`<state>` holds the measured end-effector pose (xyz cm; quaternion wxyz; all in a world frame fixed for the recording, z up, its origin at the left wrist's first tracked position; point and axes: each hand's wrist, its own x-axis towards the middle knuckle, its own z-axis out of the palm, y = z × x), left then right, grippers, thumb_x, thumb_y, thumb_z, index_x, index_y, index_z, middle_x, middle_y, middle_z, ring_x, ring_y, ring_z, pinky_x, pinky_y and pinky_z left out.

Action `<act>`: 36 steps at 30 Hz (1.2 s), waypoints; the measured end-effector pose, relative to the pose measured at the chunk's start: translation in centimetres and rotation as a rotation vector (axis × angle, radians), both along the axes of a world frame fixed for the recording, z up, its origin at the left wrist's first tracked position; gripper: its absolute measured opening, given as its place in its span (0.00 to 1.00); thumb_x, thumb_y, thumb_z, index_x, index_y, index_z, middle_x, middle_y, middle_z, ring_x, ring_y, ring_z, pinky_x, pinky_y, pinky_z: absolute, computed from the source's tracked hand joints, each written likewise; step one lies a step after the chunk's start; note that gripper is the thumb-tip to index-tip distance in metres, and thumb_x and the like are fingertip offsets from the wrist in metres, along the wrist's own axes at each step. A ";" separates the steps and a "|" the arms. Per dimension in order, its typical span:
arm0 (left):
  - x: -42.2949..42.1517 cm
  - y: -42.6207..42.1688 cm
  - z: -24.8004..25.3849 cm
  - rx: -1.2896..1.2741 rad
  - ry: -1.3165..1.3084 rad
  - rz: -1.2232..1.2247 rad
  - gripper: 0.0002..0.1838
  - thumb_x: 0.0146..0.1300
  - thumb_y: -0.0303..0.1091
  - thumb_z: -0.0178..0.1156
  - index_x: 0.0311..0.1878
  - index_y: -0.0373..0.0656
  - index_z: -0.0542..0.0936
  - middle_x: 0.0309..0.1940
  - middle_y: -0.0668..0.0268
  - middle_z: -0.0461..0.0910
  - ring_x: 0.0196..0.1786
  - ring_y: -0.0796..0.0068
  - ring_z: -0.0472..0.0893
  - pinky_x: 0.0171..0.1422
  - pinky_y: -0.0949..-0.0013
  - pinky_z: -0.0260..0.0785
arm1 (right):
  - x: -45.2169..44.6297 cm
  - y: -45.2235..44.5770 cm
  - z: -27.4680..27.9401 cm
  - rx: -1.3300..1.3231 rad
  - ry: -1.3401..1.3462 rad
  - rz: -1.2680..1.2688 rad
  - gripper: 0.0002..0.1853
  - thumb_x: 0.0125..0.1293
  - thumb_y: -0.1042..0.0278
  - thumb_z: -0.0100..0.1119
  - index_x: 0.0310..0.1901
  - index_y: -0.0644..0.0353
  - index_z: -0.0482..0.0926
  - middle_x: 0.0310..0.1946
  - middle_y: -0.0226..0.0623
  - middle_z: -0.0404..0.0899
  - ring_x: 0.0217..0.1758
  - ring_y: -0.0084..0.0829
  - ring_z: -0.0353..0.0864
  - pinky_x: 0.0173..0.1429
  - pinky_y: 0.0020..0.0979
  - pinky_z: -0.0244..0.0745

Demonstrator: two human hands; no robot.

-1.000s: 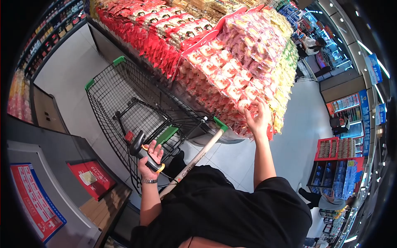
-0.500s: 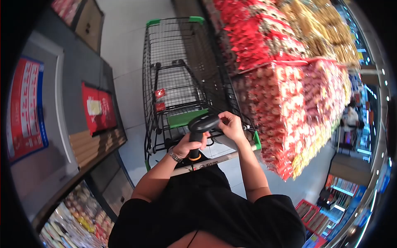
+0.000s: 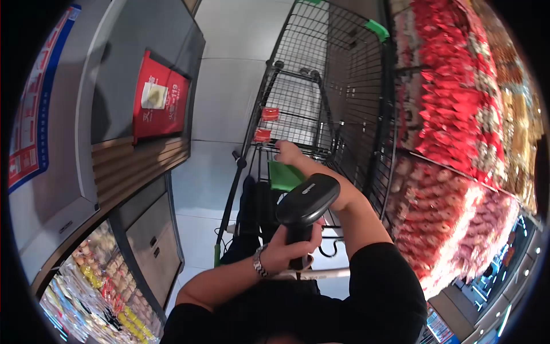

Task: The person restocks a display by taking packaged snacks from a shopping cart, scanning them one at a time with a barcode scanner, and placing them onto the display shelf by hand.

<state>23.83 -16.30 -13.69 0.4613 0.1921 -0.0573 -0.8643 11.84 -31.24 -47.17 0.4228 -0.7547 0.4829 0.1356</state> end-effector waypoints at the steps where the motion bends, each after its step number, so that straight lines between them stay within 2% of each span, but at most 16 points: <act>1: 0.2 0.1 -0.5 0.025 -0.045 0.020 0.27 0.61 0.29 0.63 0.63 0.39 0.69 0.41 0.73 0.76 0.43 0.87 0.73 0.51 0.74 0.67 | 1.5 -0.3 -1.2 -0.009 0.008 -0.039 0.25 0.50 0.63 0.69 0.52 0.61 0.79 0.52 0.51 0.80 0.59 0.50 0.78 0.63 0.44 0.75; 3: 0.3 0.4 -0.6 0.125 -0.125 0.065 0.28 0.62 0.26 0.61 0.65 0.37 0.67 0.42 0.72 0.76 0.43 0.87 0.72 0.52 0.74 0.67 | 4.1 -1.2 -3.3 -0.010 0.019 -0.042 0.32 0.50 0.65 0.70 0.58 0.65 0.72 0.60 0.52 0.74 0.64 0.53 0.72 0.66 0.44 0.73; 6: 0.3 0.5 -0.7 0.168 -0.176 0.137 0.28 0.64 0.26 0.61 0.67 0.36 0.67 0.37 0.73 0.74 0.39 0.87 0.71 0.47 0.76 0.65 | 6.7 -1.2 -7.1 -0.115 -0.009 -0.170 0.35 0.50 0.65 0.71 0.59 0.65 0.69 0.59 0.51 0.74 0.65 0.53 0.71 0.67 0.44 0.72; 10: 0.1 0.6 -0.2 0.238 -0.207 0.171 0.27 0.64 0.24 0.61 0.66 0.35 0.67 0.36 0.73 0.74 0.37 0.87 0.71 0.46 0.76 0.65 | 7.8 -1.2 -8.1 -0.122 0.192 -0.149 0.37 0.50 0.63 0.73 0.61 0.62 0.69 0.56 0.45 0.75 0.63 0.47 0.73 0.67 0.45 0.72; 15: 0.1 0.9 0.4 0.199 -0.261 0.074 0.29 0.63 0.27 0.60 0.67 0.37 0.65 0.41 0.68 0.77 0.44 0.78 0.74 0.54 0.68 0.67 | 6.0 -1.2 -7.1 -0.194 0.210 -0.060 0.23 0.51 0.53 0.76 0.47 0.52 0.83 0.53 0.38 0.76 0.62 0.42 0.72 0.65 0.43 0.70; 18: 0.1 0.9 0.2 0.285 -0.226 0.029 0.28 0.62 0.26 0.60 0.66 0.38 0.65 0.40 0.68 0.76 0.44 0.78 0.74 0.54 0.68 0.67 | 4.7 -1.7 -6.5 -0.160 0.136 -0.151 0.23 0.52 0.54 0.76 0.48 0.53 0.82 0.54 0.41 0.77 0.63 0.41 0.72 0.64 0.43 0.71; 19: 0.1 0.6 0.1 0.261 -0.249 0.032 0.28 0.61 0.26 0.60 0.65 0.39 0.66 0.36 0.68 0.75 0.43 0.77 0.74 0.54 0.68 0.67 | 4.1 -1.9 -7.4 -0.266 0.034 -0.189 0.20 0.56 0.55 0.74 0.46 0.55 0.82 0.44 0.39 0.82 0.49 0.35 0.81 0.50 0.39 0.78; 20: -0.2 0.7 0.0 0.288 -0.252 0.084 0.26 0.60 0.25 0.59 0.63 0.39 0.67 0.33 0.67 0.74 0.40 0.76 0.74 0.51 0.68 0.67 | 3.0 -2.3 -8.0 -0.025 -0.123 -0.370 0.19 0.58 0.55 0.72 0.47 0.56 0.81 0.42 0.38 0.83 0.45 0.33 0.82 0.46 0.36 0.79; 22: -0.4 0.5 -0.1 0.290 -0.283 0.105 0.26 0.59 0.25 0.58 0.62 0.40 0.68 0.31 0.66 0.74 0.38 0.76 0.73 0.48 0.69 0.66 | 1.5 -3.6 -4.6 0.460 -0.447 -0.714 0.17 0.63 0.57 0.69 0.48 0.58 0.80 0.37 0.35 0.84 0.35 0.29 0.84 0.40 0.29 0.81; 23: -0.4 0.3 0.0 0.271 -0.306 0.102 0.25 0.58 0.24 0.57 0.60 0.40 0.69 0.30 0.66 0.74 0.37 0.75 0.73 0.47 0.69 0.65 | 1.0 -4.0 -3.1 0.470 -0.486 -0.779 0.14 0.69 0.58 0.64 0.48 0.58 0.80 0.31 0.28 0.83 0.24 0.20 0.78 0.26 0.22 0.73; 26: -0.5 -0.1 0.0 0.214 -0.350 0.093 0.21 0.59 0.26 0.55 0.57 0.39 0.69 0.28 0.66 0.74 0.36 0.74 0.73 0.47 0.67 0.66 | -2.7 -5.1 3.6 0.593 -0.599 -0.868 0.16 0.69 0.56 0.63 0.50 0.58 0.79 0.32 0.28 0.83 0.24 0.18 0.76 0.23 0.23 0.67; 27: -0.5 -0.2 0.0 0.232 -0.359 0.073 0.20 0.59 0.28 0.54 0.56 0.38 0.69 0.28 0.66 0.74 0.35 0.73 0.73 0.48 0.67 0.66 | -3.8 -5.1 6.3 0.625 -0.662 -0.923 0.15 0.71 0.59 0.62 0.50 0.59 0.77 0.30 0.29 0.82 0.23 0.20 0.78 0.23 0.22 0.68; 28: -0.7 -0.1 0.0 0.232 -0.356 0.090 0.21 0.59 0.29 0.56 0.57 0.39 0.69 0.27 0.67 0.74 0.34 0.74 0.73 0.47 0.67 0.66 | -5.0 -4.9 8.0 0.655 -0.741 -0.937 0.16 0.72 0.59 0.61 0.54 0.59 0.75 0.34 0.30 0.82 0.26 0.21 0.80 0.23 0.21 0.68; 31: -1.2 0.1 -0.4 0.222 -0.295 0.075 0.21 0.61 0.31 0.57 0.57 0.41 0.70 0.28 0.69 0.73 0.32 0.76 0.71 0.46 0.67 0.65 | -8.4 -3.0 14.9 0.591 -0.929 -0.974 0.17 0.72 0.59 0.60 0.55 0.60 0.76 0.36 0.30 0.83 0.31 0.20 0.82 0.25 0.19 0.69; 32: -1.2 0.2 -0.6 0.166 -0.282 0.065 0.20 0.61 0.31 0.57 0.57 0.41 0.71 0.29 0.69 0.73 0.33 0.77 0.71 0.46 0.67 0.65 | -9.3 -2.5 17.1 0.594 -0.926 -1.023 0.17 0.73 0.60 0.59 0.55 0.62 0.74 0.36 0.32 0.82 0.31 0.23 0.82 0.31 0.22 0.76; 36: -1.6 0.5 -1.2 0.018 -0.219 -0.034 0.18 0.61 0.29 0.55 0.55 0.42 0.71 0.29 0.69 0.74 0.33 0.77 0.72 0.47 0.67 0.64 | -12.7 0.2 22.2 0.547 -1.054 -1.000 0.18 0.71 0.61 0.61 0.56 0.63 0.75 0.37 0.32 0.83 0.34 0.24 0.84 0.34 0.25 0.79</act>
